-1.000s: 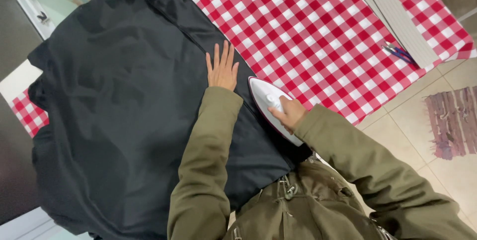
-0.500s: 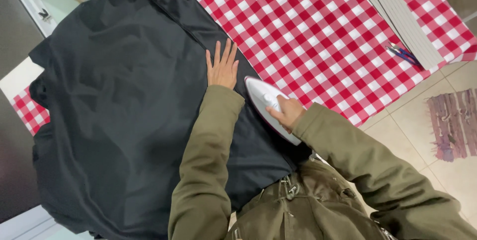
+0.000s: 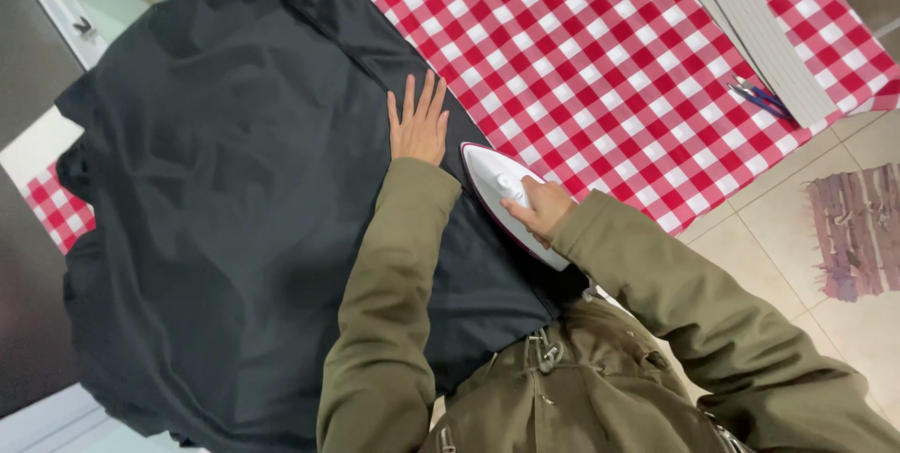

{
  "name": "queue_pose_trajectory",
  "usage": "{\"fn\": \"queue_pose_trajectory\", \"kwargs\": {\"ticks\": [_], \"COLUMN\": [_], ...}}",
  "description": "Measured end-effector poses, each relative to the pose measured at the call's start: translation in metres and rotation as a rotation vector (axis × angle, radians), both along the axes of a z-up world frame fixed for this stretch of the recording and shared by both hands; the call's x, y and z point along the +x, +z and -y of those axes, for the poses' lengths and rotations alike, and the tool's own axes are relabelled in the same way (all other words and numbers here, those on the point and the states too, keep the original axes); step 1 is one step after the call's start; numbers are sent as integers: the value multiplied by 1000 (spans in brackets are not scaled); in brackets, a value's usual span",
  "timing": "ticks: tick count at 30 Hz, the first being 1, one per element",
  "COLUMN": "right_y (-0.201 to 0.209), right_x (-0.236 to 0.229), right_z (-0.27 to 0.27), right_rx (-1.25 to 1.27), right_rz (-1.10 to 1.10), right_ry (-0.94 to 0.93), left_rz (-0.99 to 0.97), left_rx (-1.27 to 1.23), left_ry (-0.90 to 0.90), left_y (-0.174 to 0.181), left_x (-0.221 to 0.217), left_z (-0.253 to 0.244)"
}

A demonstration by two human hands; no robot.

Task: Ironing a piece of black fabric on a checkered table.

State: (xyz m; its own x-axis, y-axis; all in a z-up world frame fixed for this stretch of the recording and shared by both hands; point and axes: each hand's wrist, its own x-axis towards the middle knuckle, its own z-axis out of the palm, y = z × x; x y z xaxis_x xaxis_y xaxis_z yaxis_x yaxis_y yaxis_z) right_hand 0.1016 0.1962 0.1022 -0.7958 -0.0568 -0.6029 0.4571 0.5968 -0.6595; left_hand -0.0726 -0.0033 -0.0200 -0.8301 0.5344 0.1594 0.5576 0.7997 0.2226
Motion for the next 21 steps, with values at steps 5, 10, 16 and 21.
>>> {"fn": "queue_pose_trajectory", "kwargs": {"ticks": [5, 10, 16, 21], "right_y": [-4, 0, -7, -19], "right_x": [4, 8, 18, 33], "right_z": [-3, -5, -13, -57], "right_rx": [-25, -71, -27, 75], "right_rz": [-25, -2, 6, 63], "right_ry": [-13, -7, 25, -127], "left_rz": [3, -35, -54, 21], "left_rx": [9, 9, 22, 48], "left_ry": [2, -4, -7, -12], "left_y": [5, 5, 3, -2], "left_x": [-2, -1, -2, -1], "left_z": [-2, -1, -1, 2]}}
